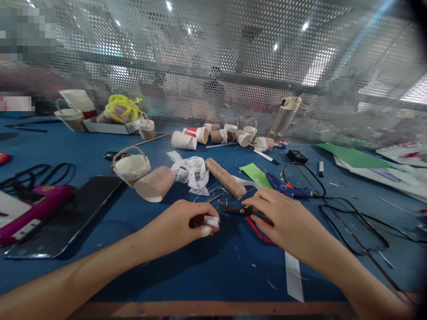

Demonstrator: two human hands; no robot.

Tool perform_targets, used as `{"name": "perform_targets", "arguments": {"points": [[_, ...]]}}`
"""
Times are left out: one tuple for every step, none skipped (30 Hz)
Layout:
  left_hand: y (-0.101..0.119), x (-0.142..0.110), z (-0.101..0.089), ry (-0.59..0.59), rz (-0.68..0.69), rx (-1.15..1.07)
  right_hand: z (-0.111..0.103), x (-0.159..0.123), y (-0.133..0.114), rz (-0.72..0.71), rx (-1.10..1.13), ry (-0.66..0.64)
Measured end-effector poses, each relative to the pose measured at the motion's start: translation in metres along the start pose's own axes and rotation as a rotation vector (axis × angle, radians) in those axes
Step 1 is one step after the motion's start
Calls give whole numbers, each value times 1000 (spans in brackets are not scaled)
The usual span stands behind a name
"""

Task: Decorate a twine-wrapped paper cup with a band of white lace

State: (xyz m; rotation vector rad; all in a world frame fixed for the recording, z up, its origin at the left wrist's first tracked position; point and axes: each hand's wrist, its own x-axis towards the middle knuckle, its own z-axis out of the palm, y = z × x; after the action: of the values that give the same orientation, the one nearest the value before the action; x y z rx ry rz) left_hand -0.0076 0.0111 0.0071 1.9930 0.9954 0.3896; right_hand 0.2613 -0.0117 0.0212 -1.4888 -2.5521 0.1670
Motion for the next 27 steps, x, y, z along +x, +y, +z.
{"name": "perform_targets", "arguments": {"points": [[-1, 0, 1, 15, -4, 32, 2, 0, -6, -52, 55, 20], [-2, 0, 3, 31, 8, 69, 5, 0, -12, -112, 114, 25], [-2, 0, 4, 45, 32, 108, 8, 0, -18, -166, 152, 29], [-3, 0, 6, 55, 61, 146, 12, 1, -24, -209, 163, 25], [-3, -1, 8, 61, 87, 176, 15, 1, -29, -226, 161, 20], [-3, -1, 10, 62, 105, 193, 17, 1, -32, -242, 171, 21], [-3, -2, 11, 60, 113, 199, 19, 1, -35, -257, 192, 27], [-3, -3, 12, 55, 114, 197, 21, 2, -37, -272, 225, 37], [-3, -4, 13, 52, 110, 193, 22, 2, -37, -290, 265, 53], [-3, -4, 14, 52, 108, 189, 23, 2, -37, -307, 294, 70], [-2, -5, 15, 53, 107, 186, 23, 2, -37, -321, 307, 83], [-2, -5, 15, 47, 111, 181, 25, 3, -36, -333, 301, 90], [-1, -5, 14, 37, 117, 173, 26, 3, -35, -342, 289, 95], [0, -5, 14, 21, 121, 158, 27, 3, -34, -352, 286, 96], [0, -5, 12, -1, 121, 138, 29, 3, -33, -358, 298, 98], [1, -5, 11, -25, 121, 112, 30, 3, -32, -360, 329, 101], [1, -6, 9, -45, 120, 85, 31, 3, -32, -354, 375, 109], [2, -5, 7, -61, 118, 63, 31, 3, -31, -340, 426, 118], [2, -5, 5, -67, 114, 51, 31, 3, -31, -316, 473, 127], [2, -5, 3, -70, 111, 48, 30, 3, -30, -282, 514, 132], [2, -5, 1, -68, 106, 54, 29, 3, -30, -238, 552, 138], [1, -5, -1, -67, 99, 62, 27, 3, -29, -182, 583, 144], [1, -4, -3, -73, 91, 66, 26, 4, -29, -119, 605, 150], [0, -4, -4, -87, 88, 61, 24, 4, -28, -56, 620, 159], [-1, -4, -5, -105, 88, 52, 23, 4, -27, 1, 622, 166], [-2, -4, -6, -121, 91, 47, 21, 4, -27, 42, 612, 163], [-3, -4, -6, -127, 93, 50, 20, 4, -26, 62, 595, 148]]}}
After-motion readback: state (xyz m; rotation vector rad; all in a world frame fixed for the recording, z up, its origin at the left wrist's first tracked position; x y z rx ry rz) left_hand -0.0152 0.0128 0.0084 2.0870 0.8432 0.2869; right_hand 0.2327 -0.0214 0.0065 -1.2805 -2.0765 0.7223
